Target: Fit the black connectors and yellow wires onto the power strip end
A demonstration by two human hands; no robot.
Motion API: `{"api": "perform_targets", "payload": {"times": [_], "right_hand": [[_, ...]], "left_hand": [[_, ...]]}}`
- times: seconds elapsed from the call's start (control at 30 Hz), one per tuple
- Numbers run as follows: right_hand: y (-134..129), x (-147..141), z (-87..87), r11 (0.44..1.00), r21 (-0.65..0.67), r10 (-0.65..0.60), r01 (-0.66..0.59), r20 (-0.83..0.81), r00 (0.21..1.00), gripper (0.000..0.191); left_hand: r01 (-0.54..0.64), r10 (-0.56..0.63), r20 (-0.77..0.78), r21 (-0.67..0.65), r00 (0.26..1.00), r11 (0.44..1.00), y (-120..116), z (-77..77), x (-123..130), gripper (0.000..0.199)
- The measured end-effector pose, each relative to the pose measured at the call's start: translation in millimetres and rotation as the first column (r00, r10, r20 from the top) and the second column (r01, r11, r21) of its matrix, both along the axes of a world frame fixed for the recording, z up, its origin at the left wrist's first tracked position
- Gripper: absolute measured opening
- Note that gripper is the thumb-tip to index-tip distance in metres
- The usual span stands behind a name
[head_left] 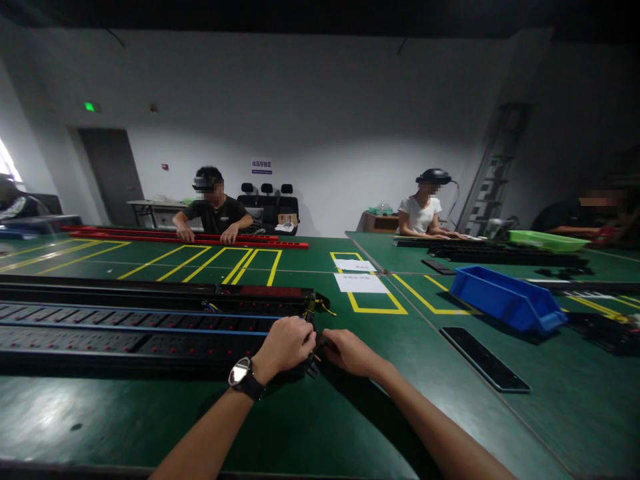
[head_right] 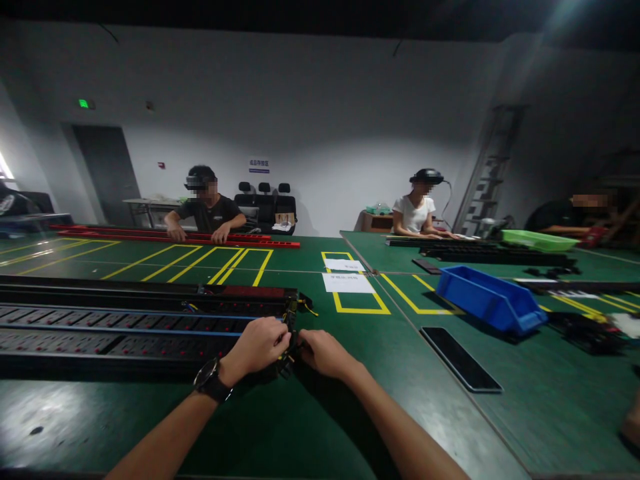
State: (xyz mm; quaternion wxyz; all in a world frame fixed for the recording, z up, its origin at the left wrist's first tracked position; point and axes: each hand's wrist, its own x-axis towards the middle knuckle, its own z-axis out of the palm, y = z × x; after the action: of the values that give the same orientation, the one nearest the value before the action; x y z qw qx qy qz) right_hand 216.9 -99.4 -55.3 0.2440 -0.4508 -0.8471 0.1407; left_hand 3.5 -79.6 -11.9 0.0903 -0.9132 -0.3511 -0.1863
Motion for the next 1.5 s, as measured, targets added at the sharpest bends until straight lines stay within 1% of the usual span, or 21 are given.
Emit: {"api": "perform_targets", "payload": {"times": [0.67,0.83,1.13,1.5], "right_hand": [[2.2,0.8,-3.8,1.000,0.009,-0.005,0.005,0.017,1.000,0.008],[1.8,1.0,-2.8,1.000,0.016,0.003,-0.004,0.008,1.000,0.009],[-2.4,-0.6,4.0,1.000,-0.013,-0.008,0.008,0.012,1.000,0.010],[-0.7,0.9,0.8,1.000,-0.002,0.007,-0.007,0.012,1.000,0.009]], "left_hand": [[-0.004,0.004,0.003,-0.011,1.000,1.000,-1.1,1.0,0.1,0.028],[0.003,-0.002,0.014,-0.013,1.000,1.000,-1.1,0.5,-0.3,0.028],[0.003,-0.003,0.020,-0.004,1.000,1.000,-0.7,0.0,-0.3,0.027],[0.010,-0.009,0.020,-0.019,1.000,1.000,-1.6,1.5,-0.2,0.027]]}}
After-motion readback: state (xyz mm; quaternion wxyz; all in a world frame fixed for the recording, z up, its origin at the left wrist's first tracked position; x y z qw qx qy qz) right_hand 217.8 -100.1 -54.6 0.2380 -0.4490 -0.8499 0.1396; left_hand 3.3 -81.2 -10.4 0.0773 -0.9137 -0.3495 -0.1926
